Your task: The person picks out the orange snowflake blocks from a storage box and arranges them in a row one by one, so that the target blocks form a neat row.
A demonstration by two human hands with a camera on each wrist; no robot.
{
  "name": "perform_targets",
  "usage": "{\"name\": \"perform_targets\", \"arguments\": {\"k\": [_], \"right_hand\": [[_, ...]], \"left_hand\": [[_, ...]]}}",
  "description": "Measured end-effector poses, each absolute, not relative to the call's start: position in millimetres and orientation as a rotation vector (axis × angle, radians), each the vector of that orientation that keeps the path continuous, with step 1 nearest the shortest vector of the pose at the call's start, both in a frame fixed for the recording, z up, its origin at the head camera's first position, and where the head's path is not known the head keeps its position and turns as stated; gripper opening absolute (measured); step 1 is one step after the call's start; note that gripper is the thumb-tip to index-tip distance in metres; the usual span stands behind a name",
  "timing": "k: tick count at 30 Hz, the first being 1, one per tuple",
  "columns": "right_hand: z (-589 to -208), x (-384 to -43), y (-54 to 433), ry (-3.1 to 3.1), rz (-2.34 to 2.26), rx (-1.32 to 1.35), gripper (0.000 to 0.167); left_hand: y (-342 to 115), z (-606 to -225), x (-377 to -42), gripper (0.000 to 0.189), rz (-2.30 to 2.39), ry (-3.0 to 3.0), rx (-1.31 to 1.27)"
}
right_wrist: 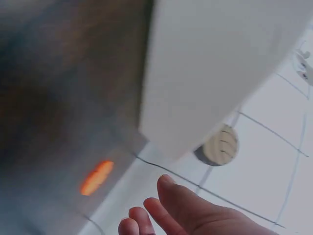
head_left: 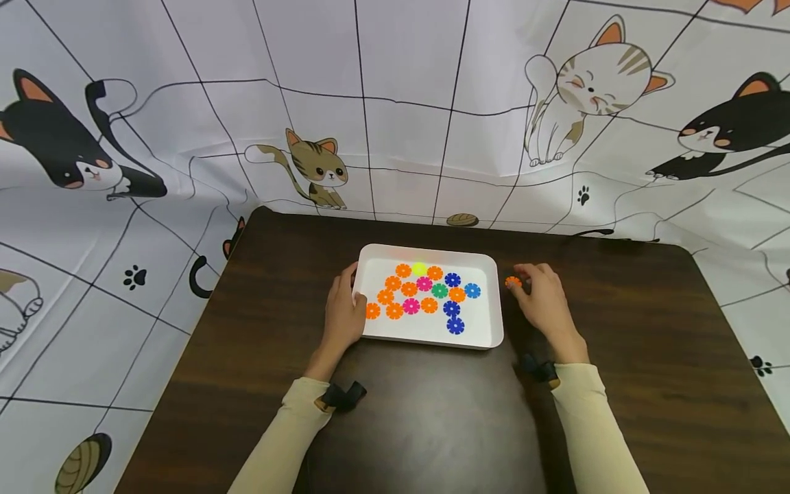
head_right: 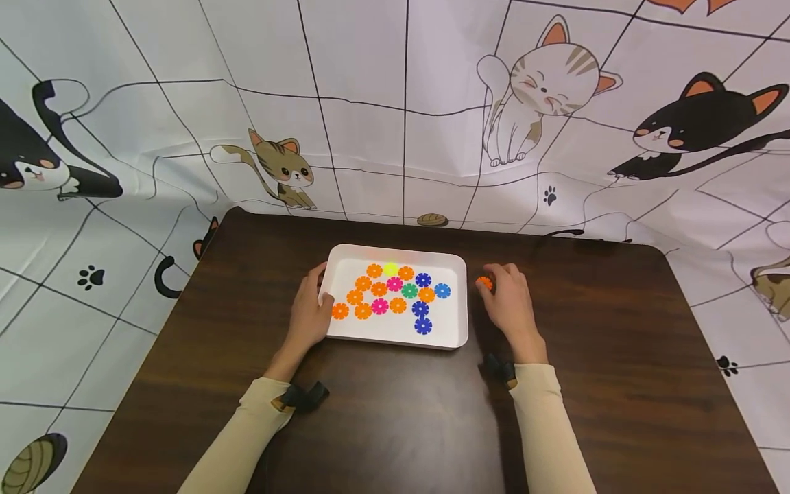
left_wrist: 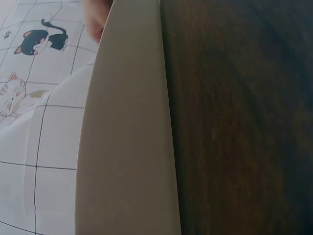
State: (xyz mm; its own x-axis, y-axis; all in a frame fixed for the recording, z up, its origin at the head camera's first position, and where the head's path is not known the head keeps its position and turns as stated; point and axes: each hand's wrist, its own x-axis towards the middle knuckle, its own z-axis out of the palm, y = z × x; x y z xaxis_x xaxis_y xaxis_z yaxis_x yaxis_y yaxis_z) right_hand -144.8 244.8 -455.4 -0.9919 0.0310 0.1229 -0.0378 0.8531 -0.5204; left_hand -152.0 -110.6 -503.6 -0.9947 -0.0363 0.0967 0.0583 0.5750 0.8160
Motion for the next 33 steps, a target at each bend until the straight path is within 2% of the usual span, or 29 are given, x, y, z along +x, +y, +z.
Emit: {"name": "perform_targets", "arguments": {"k": [13, 33], "right_hand": [[-424.9, -144.0, 207.1, -2.954, 0.789, 0.093, 0.038], [-448.9, -148.8, 168.6, -3.164, 0.752, 0.200, 0.037]], "left_hand": [[-110.3, -498.7, -155.9, 0.059, -1.436, -2.685, -0.020], [-111.7, -504.8, -154.2, 0.060, -1.431, -2.696, -0.022]]}}
